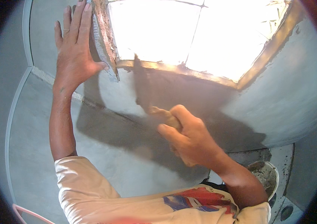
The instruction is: The person applies plaster to the ceiling around a square skylight using a trowel. They repeatedly scoop plaster from a bucket and smooth it along the skylight frame, working on different sides throughout the clip.
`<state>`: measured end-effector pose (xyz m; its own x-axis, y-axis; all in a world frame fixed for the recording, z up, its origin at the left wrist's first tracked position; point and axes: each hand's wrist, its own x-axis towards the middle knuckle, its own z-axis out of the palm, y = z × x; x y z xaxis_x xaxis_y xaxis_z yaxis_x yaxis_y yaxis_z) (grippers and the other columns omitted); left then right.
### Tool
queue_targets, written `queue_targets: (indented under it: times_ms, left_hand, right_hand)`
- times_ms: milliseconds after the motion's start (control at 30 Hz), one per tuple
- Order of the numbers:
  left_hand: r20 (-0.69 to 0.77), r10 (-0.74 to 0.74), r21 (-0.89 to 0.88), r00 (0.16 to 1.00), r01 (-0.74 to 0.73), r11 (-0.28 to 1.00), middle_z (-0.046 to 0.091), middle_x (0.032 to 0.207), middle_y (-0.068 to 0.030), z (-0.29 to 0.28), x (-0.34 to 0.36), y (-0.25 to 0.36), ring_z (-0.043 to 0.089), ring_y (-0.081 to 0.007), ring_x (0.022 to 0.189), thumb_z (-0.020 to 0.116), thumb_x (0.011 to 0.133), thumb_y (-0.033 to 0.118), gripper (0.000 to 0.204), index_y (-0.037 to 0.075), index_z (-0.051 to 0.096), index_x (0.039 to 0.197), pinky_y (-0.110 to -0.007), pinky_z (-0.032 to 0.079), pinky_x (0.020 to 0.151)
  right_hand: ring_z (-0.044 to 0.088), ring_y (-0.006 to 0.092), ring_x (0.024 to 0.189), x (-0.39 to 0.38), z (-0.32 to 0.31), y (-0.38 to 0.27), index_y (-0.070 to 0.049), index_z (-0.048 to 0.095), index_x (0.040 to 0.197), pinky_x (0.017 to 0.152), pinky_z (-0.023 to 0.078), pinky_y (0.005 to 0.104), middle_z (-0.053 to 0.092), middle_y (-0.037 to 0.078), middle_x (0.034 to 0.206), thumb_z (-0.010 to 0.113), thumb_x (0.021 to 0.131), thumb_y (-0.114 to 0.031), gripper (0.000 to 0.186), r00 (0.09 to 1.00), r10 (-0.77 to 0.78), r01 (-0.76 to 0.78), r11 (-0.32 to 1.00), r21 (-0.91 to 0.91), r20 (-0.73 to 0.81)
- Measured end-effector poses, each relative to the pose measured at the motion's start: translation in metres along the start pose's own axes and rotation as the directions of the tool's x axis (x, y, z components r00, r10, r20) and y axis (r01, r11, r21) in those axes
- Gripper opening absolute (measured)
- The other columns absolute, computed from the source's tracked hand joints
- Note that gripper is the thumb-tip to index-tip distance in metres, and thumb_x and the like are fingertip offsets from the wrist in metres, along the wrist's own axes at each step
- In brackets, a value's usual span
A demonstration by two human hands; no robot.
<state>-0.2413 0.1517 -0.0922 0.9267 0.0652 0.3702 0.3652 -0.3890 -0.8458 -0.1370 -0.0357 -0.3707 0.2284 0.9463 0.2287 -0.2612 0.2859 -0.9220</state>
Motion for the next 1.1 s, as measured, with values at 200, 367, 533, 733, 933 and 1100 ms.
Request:
queue_targets:
  times_ms: [200, 367, 533, 733, 933, 1100]
  left_hand:
    - [0.067, -0.053, 0.024, 0.996, 0.051, 0.998, 0.017, 0.185, -0.0281, -0.004, 0.004, 0.007, 0.010, -0.0520, 0.173, 0.107, 0.056, 0.052, 0.162, -0.002, 0.015, 0.178, -0.070, 0.006, 0.139]
    - [0.017, -0.037, 0.014, 0.999, 0.037, 0.999, 0.017, 0.184, -0.0302, -0.003, 0.001, 0.008, 0.011, -0.0527, 0.172, 0.107, 0.058, 0.051, 0.161, -0.004, 0.015, 0.177, -0.072, 0.007, 0.138]
    - [-0.023, 0.030, 0.032, 0.999, -0.030, 0.999, 0.018, 0.183, -0.0319, -0.005, 0.004, 0.009, 0.013, -0.0552, 0.171, 0.106, 0.061, 0.051, 0.156, -0.007, 0.018, 0.176, -0.073, 0.010, 0.137]
    - [-0.100, 0.039, 0.114, 0.994, -0.027, 0.993, 0.018, 0.183, -0.0328, 0.017, -0.005, -0.004, 0.014, -0.0569, 0.170, 0.102, 0.067, 0.057, 0.151, -0.007, 0.019, 0.176, -0.074, 0.010, 0.136]
    - [-0.006, -0.006, 0.029, 1.000, 0.006, 1.000, 0.018, 0.184, -0.0317, 0.004, -0.003, 0.004, 0.012, -0.0555, 0.171, 0.101, 0.070, 0.062, 0.152, -0.004, 0.016, 0.177, -0.074, 0.009, 0.137]
    - [-0.241, 0.097, 0.117, 0.966, -0.070, 0.991, 0.033, 0.181, -0.0249, 0.052, 0.017, -0.004, 0.031, -0.0416, 0.167, 0.098, 0.080, 0.046, 0.129, 0.003, 0.026, 0.177, -0.059, 0.027, 0.136]
  right_hand:
    - [0.063, 0.0096, 0.064, 0.038, 0.032, 0.021, -0.004, 0.057, 0.119, 0.052, 0.055, 0.0315, 0.061, 0.003, 0.085, 0.066, 0.113, -0.022, 0.021, 0.994, -0.033, 0.013, 0.983, 0.181, 0.107]
    - [0.060, 0.0095, 0.062, 0.039, 0.061, -0.002, -0.002, 0.056, 0.119, 0.051, 0.054, 0.0320, 0.061, 0.004, 0.084, 0.066, 0.113, -0.021, 0.022, 0.984, 0.061, -0.121, 0.919, 0.375, 0.168]
    - [0.062, 0.0094, 0.063, 0.035, 0.057, -0.031, -0.003, 0.058, 0.122, 0.051, 0.055, 0.0302, 0.063, 0.004, 0.086, 0.062, 0.117, -0.019, 0.018, 0.984, -0.120, 0.048, 0.889, 0.456, 0.131]
    - [0.062, 0.0096, 0.063, 0.023, 0.030, -0.009, -0.001, 0.059, 0.133, 0.052, 0.053, 0.0298, 0.066, 0.006, 0.085, 0.061, 0.117, -0.017, 0.023, 0.951, -0.292, 0.202, 0.833, 0.516, 0.100]
    - [0.065, 0.0108, 0.071, -0.030, -0.018, 0.027, -0.002, 0.066, 0.126, 0.060, 0.055, 0.0326, 0.068, 0.004, 0.089, 0.072, 0.108, -0.019, 0.025, 0.983, 0.097, -0.121, 0.981, 0.151, 0.156]
    - [0.067, 0.0177, 0.072, -0.105, -0.068, 0.049, 0.000, 0.071, 0.117, 0.070, 0.056, 0.0367, 0.070, 0.008, 0.088, 0.082, 0.098, -0.021, 0.030, 1.000, 0.023, -0.025, 0.945, -0.326, -0.010]
